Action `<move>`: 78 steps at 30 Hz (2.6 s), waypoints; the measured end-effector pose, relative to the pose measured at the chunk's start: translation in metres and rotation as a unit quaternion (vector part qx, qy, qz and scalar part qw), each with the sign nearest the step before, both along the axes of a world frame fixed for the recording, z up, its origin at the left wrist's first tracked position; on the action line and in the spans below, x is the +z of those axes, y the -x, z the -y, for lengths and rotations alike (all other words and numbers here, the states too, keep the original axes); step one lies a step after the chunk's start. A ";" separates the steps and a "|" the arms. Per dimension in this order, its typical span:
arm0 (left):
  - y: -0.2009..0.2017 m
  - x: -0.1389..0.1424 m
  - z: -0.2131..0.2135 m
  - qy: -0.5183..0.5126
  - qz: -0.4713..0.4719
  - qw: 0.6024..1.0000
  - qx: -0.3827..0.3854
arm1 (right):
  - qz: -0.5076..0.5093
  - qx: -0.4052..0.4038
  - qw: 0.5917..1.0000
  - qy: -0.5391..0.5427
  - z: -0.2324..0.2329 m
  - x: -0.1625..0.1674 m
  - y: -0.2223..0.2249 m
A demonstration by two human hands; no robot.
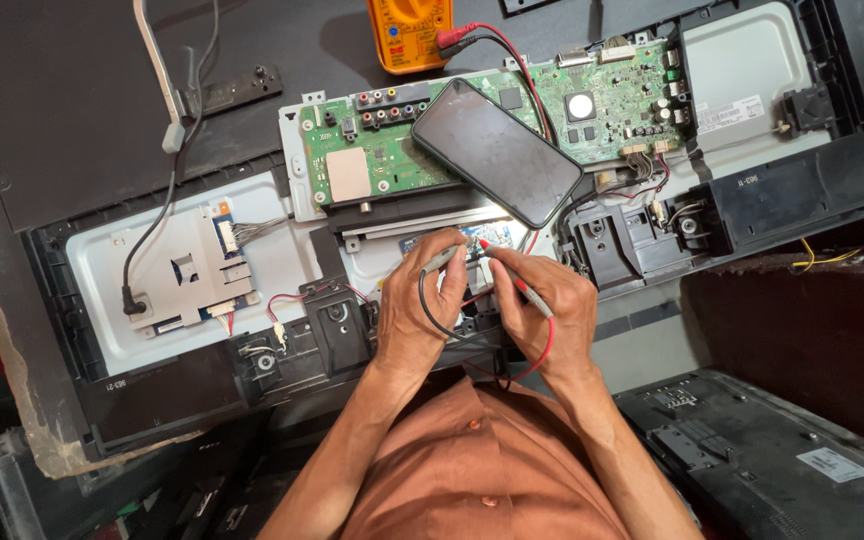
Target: The person probes a small circuit board inside an opened television chassis with multimeter test leads, moving the probes across different points on the board. They reposition the board and wires between measurements and continue probing other components.
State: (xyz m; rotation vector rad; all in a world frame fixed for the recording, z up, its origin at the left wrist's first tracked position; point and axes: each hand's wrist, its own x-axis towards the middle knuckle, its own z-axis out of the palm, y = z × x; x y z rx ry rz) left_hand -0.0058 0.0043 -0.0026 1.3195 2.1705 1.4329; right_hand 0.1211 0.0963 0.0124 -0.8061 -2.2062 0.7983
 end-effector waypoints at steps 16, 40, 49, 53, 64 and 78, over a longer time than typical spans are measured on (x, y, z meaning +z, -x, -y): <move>0.000 0.002 0.002 -0.003 0.024 1.000 0.009 | -0.003 0.004 1.000 -0.005 0.000 0.001 0.001; -0.001 0.004 0.001 0.005 0.026 1.000 0.015 | -0.004 0.006 1.000 -0.004 0.000 0.001 0.001; -0.001 0.004 0.001 -0.001 0.014 1.000 0.011 | -0.004 -0.003 1.000 0.008 0.000 0.002 0.001; -0.001 0.003 0.001 -0.001 0.010 1.000 0.012 | 0.000 -0.002 1.000 0.007 0.000 0.002 0.001; -0.002 0.000 0.001 -0.002 0.003 1.000 0.012 | -0.001 0.003 1.000 0.006 0.000 0.002 0.001; -0.001 -0.003 0.003 -0.003 -0.003 1.000 0.002 | 0.007 0.000 1.000 0.016 -0.001 0.002 0.001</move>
